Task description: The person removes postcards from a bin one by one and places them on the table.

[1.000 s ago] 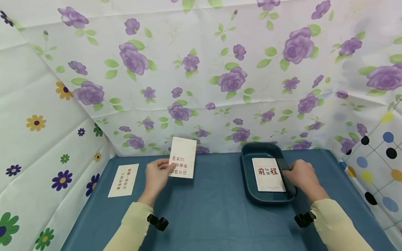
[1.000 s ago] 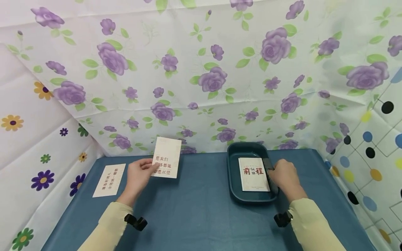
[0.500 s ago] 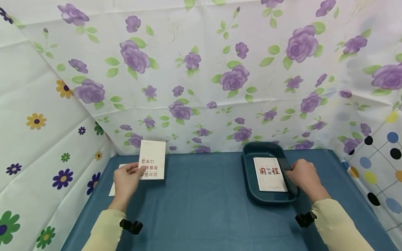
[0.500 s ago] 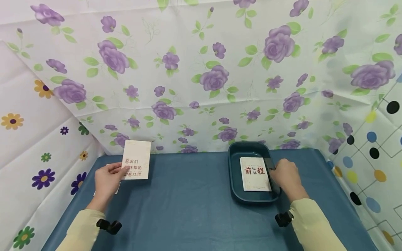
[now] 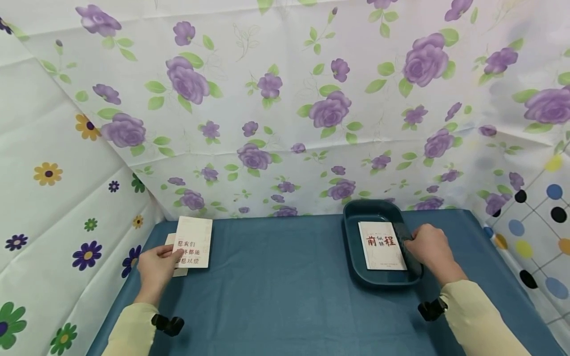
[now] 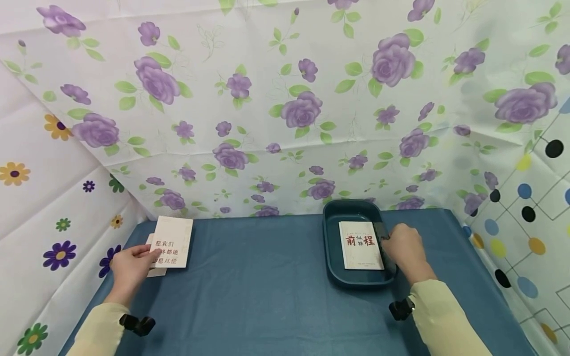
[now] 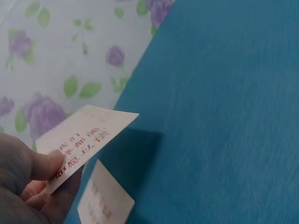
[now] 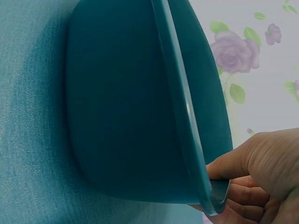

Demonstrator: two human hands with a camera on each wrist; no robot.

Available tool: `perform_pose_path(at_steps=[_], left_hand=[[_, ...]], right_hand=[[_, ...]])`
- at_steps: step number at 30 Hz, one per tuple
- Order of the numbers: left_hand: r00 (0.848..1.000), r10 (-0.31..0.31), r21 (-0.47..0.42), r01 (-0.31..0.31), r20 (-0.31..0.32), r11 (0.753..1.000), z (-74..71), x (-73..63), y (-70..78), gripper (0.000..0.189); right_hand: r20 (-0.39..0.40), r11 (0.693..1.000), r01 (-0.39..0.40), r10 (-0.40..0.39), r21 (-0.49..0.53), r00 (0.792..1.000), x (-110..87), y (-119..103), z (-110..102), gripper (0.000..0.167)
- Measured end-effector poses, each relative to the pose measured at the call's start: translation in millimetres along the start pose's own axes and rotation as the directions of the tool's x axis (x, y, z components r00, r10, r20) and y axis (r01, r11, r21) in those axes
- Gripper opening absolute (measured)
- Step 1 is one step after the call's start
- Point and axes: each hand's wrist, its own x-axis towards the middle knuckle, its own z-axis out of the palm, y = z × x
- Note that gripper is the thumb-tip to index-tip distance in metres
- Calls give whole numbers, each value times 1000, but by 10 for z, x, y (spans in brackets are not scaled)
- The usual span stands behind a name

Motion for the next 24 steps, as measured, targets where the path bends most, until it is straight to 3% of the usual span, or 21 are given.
perform_pose_path(at_steps=[12,24], left_hand=[[998,-66,138,63,20,988,15,132,-301,37],[998,-61,173,59,7,983,55,138,-370,36]], right_hand=[[-16,1000,-6,6,1,1000,12,20,17,48],[-45,1000,5,-6,-15,999,-10,15,35,48]])
